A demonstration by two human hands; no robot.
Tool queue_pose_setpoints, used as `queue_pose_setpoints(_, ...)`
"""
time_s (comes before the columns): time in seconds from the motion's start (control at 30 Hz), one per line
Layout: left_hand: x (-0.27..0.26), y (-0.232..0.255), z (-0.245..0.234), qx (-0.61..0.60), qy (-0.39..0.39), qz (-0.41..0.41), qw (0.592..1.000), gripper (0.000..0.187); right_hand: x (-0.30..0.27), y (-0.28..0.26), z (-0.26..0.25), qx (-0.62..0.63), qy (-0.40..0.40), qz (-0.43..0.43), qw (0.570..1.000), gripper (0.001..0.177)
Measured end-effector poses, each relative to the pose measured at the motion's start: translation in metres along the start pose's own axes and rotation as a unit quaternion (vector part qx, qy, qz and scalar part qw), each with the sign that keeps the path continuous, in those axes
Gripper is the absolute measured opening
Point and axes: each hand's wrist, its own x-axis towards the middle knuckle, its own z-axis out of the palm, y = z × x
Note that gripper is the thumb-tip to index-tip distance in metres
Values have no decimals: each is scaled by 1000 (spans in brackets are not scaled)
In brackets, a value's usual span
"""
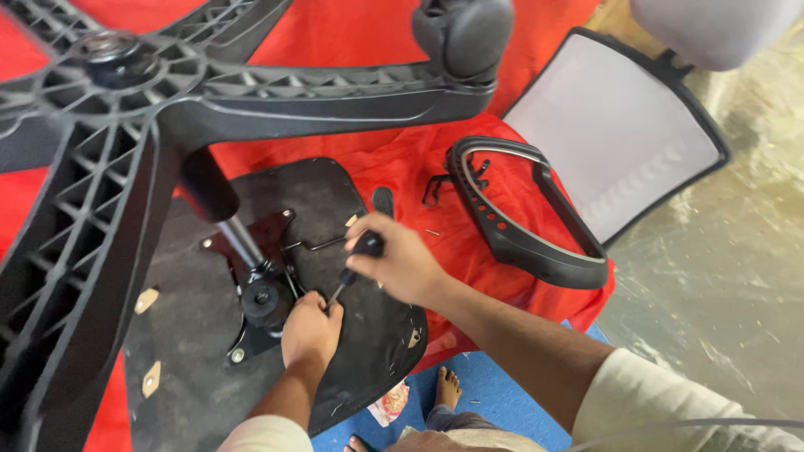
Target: The person uses a screwdriver to tighten screws on the base of an office chair. They work on multiple fasteners around the central column and the underside of the chair base, securing the components together.
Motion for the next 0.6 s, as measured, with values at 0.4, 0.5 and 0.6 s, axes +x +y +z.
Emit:
queue_pose_setpoints(0.4, -10, 11, -10, -95, 16, -38, 995, 25, 11, 66, -42, 262, 282, 215, 898, 27)
queue_pose_setpoints(0.5, -13, 17, -5, -151, 13, -1, 988, 22, 13, 97, -59, 317, 329, 243, 856, 23)
queue_pose_setpoints(0.6, -13, 28, 9, -198, 19, 65, 978, 21, 13, 125, -79, 378, 341, 254, 822, 27)
